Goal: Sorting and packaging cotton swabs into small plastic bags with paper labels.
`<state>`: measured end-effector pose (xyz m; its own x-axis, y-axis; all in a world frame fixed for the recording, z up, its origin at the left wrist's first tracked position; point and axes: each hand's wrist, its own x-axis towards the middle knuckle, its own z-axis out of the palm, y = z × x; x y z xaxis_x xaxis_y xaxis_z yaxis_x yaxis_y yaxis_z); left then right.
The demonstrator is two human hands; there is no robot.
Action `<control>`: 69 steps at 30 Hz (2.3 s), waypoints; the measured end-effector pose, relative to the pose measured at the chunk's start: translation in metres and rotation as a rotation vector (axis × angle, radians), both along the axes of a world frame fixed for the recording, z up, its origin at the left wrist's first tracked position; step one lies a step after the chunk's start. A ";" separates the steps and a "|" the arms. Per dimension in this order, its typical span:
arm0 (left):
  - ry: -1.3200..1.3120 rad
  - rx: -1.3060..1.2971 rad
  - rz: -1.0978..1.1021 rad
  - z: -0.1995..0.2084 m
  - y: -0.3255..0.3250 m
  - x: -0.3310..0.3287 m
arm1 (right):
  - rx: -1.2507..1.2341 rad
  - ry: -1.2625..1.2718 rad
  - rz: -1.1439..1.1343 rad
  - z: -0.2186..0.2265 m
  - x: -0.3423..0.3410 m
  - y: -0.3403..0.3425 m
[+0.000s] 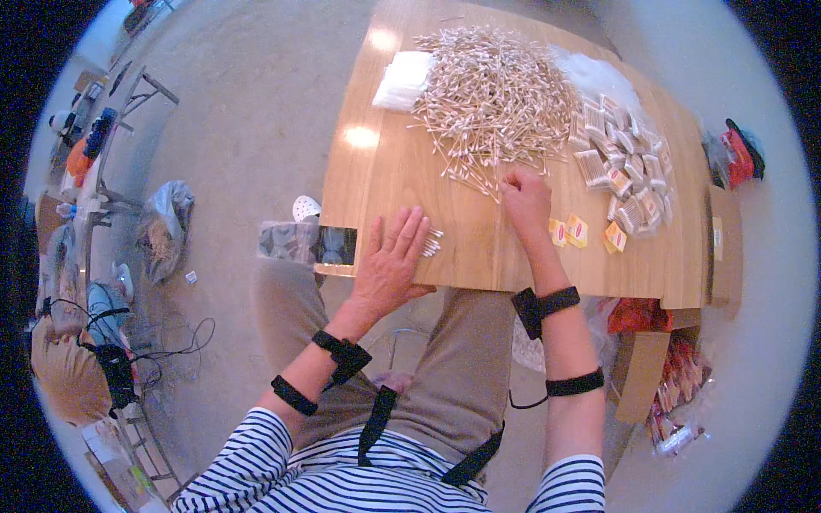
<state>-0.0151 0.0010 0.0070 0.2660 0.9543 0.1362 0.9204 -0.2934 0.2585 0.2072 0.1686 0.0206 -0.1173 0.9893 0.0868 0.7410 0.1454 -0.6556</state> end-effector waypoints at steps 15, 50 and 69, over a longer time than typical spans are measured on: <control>0.013 0.019 0.013 -0.001 -0.001 -0.001 | -0.273 0.078 0.329 0.004 -0.060 -0.047; -0.004 0.012 0.012 -0.002 -0.001 0.000 | 0.126 -0.353 0.042 -0.011 -0.079 -0.069; -0.013 -0.049 -0.011 0.011 -0.002 -0.006 | 0.249 -0.296 -0.019 -0.018 -0.065 -0.047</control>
<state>-0.0208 -0.0014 0.0178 0.2748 0.9571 0.0923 0.9138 -0.2898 0.2845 0.1420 0.1217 0.0030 -0.1553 0.9444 0.2897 0.8970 0.2577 -0.3591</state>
